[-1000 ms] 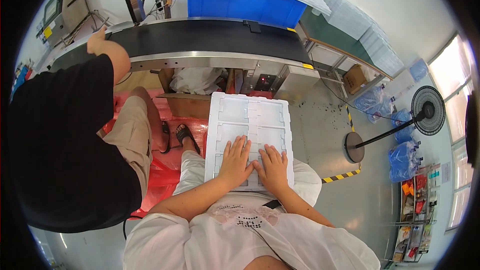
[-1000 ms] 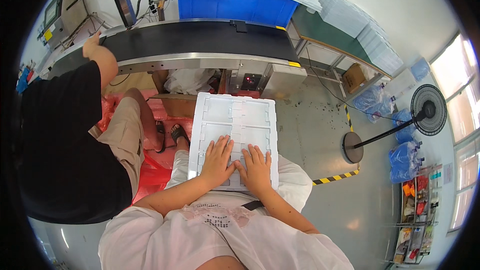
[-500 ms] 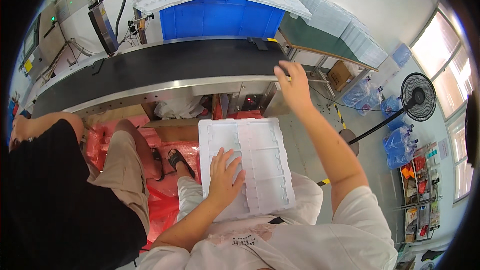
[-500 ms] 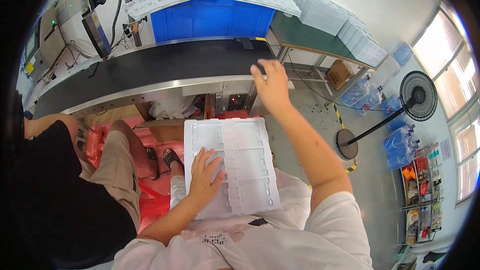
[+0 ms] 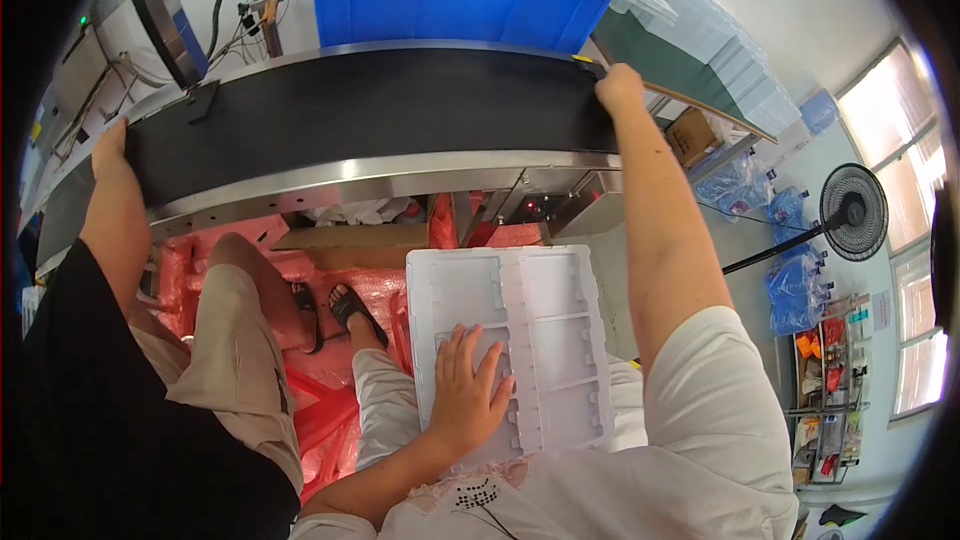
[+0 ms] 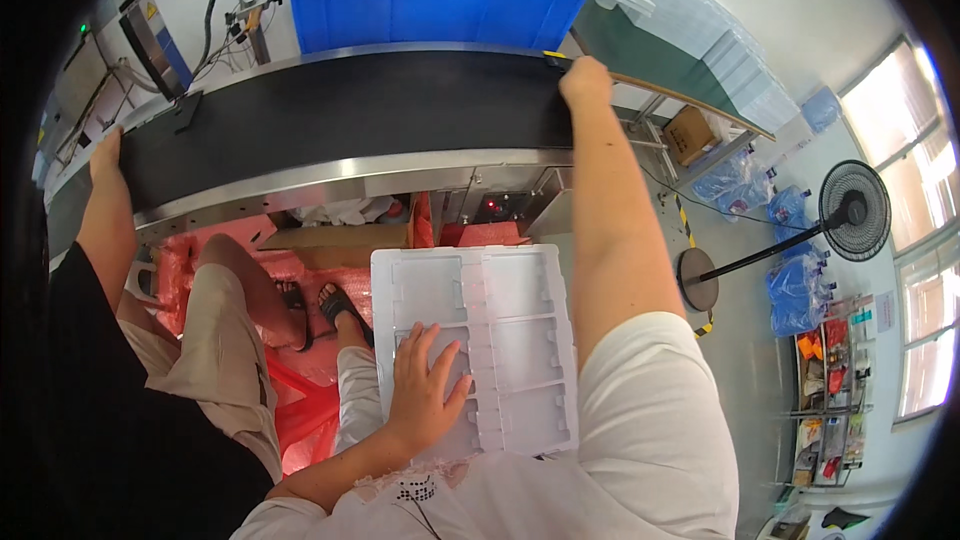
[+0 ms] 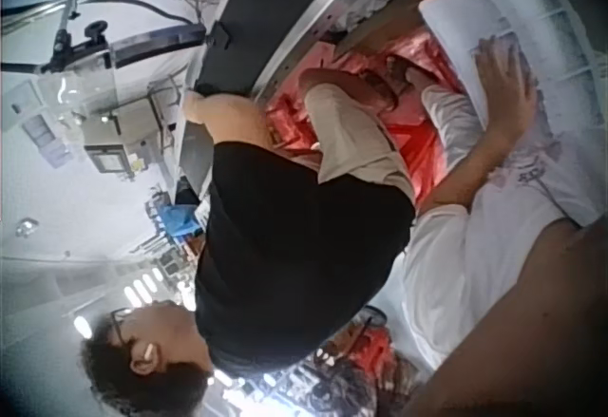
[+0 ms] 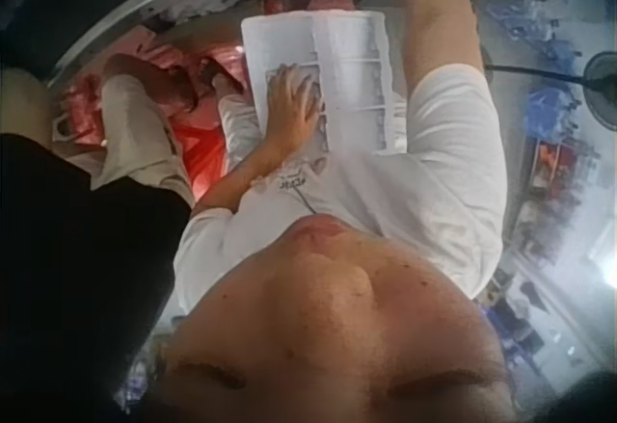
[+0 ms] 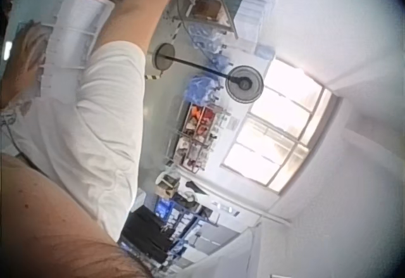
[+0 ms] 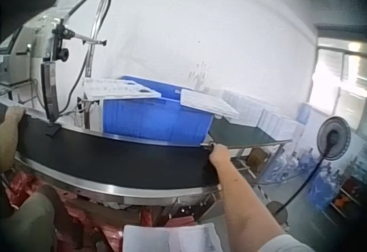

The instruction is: The person sits on a stool and assembles white plastic trays by placing small black rectangular components into designated slots. They handle the trays one at a time, separating them from a stack, inserting the components, and stacking the finished units on a nearby table.

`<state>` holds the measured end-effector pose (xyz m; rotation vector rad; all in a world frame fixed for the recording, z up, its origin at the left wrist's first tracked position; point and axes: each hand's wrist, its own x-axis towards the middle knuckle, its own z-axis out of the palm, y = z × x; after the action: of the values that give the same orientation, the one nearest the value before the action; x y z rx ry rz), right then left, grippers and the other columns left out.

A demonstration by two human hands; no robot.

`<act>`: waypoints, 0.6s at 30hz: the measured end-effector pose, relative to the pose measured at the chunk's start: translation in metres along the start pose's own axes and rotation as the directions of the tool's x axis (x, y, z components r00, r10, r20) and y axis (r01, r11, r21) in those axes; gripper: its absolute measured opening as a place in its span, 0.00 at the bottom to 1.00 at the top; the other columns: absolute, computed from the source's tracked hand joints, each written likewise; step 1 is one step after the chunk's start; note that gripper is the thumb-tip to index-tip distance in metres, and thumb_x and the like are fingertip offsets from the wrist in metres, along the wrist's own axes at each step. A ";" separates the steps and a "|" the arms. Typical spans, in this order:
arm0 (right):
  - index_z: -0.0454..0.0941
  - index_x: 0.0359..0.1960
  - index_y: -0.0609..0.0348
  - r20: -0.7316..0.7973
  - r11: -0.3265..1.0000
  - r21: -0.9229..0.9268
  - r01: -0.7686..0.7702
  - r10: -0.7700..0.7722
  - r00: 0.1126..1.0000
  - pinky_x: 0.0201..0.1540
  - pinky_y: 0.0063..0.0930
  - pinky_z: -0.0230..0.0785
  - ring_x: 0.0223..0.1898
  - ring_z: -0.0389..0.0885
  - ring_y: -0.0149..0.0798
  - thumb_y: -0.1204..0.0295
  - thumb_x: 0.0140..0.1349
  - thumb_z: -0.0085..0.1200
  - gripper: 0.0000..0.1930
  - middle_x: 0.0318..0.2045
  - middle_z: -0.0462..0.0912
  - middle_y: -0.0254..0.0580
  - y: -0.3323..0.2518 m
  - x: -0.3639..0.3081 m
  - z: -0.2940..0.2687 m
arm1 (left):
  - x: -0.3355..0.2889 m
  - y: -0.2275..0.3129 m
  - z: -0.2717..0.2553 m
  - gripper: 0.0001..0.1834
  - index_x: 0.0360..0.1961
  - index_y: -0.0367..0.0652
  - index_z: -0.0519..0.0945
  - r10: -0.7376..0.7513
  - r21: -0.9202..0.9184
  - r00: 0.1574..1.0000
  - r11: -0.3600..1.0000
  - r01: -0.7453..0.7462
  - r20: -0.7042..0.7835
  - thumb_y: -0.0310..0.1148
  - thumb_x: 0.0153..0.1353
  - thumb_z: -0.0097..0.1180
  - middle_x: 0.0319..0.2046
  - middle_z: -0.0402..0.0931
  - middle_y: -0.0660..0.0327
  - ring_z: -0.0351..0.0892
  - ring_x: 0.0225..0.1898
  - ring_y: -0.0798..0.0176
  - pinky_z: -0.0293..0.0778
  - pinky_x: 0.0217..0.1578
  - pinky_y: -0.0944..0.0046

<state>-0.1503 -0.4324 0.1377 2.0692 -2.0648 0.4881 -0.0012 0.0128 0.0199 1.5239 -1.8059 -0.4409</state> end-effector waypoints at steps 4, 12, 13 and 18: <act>0.74 0.42 0.67 0.215 0.837 0.512 -0.190 0.089 0.972 0.32 0.37 0.77 0.31 0.82 0.43 0.78 0.48 0.60 0.17 0.27 0.81 0.50 0.020 -0.013 -0.032 | 0.000 -0.001 0.000 0.25 0.54 0.39 0.70 0.006 -0.073 0.999 0.997 -0.009 -0.052 0.34 0.55 0.58 0.59 0.58 0.48 0.54 0.63 0.39 0.52 0.61 0.41; 0.63 0.48 0.71 0.541 -0.069 0.816 -0.573 -0.255 0.801 0.34 0.40 0.76 0.32 0.80 0.45 0.81 0.55 0.57 0.21 0.34 0.77 0.50 -0.001 -0.112 -0.053 | 0.067 -0.002 -0.067 0.19 0.51 0.39 0.73 0.117 -0.008 0.925 0.992 -0.128 -0.363 0.28 0.57 0.56 0.56 0.64 0.50 0.62 0.60 0.45 0.57 0.59 0.51; 0.64 0.48 0.72 0.556 -0.058 0.802 -0.594 -0.288 0.780 0.35 0.40 0.76 0.33 0.80 0.46 0.81 0.55 0.57 0.21 0.34 0.76 0.50 -0.008 -0.126 -0.056 | 0.074 0.000 -0.075 0.18 0.50 0.39 0.73 0.121 0.010 0.912 0.992 -0.127 -0.391 0.28 0.57 0.55 0.56 0.65 0.50 0.62 0.59 0.45 0.58 0.59 0.52; 0.60 0.53 0.77 0.577 0.000 0.777 -0.629 -0.397 0.713 0.33 0.39 0.76 0.31 0.80 0.46 0.82 0.54 0.58 0.27 0.35 0.75 0.55 -0.079 -0.153 -0.061 | 0.046 -0.006 -0.031 0.22 0.53 0.41 0.71 0.071 -0.045 0.970 0.996 -0.083 -0.231 0.30 0.57 0.56 0.55 0.66 0.50 0.61 0.61 0.45 0.55 0.61 0.47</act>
<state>-0.0760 -0.2661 0.1493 3.1522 -2.6723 2.2427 0.0233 -0.0265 0.0505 1.4009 -1.6531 -0.2627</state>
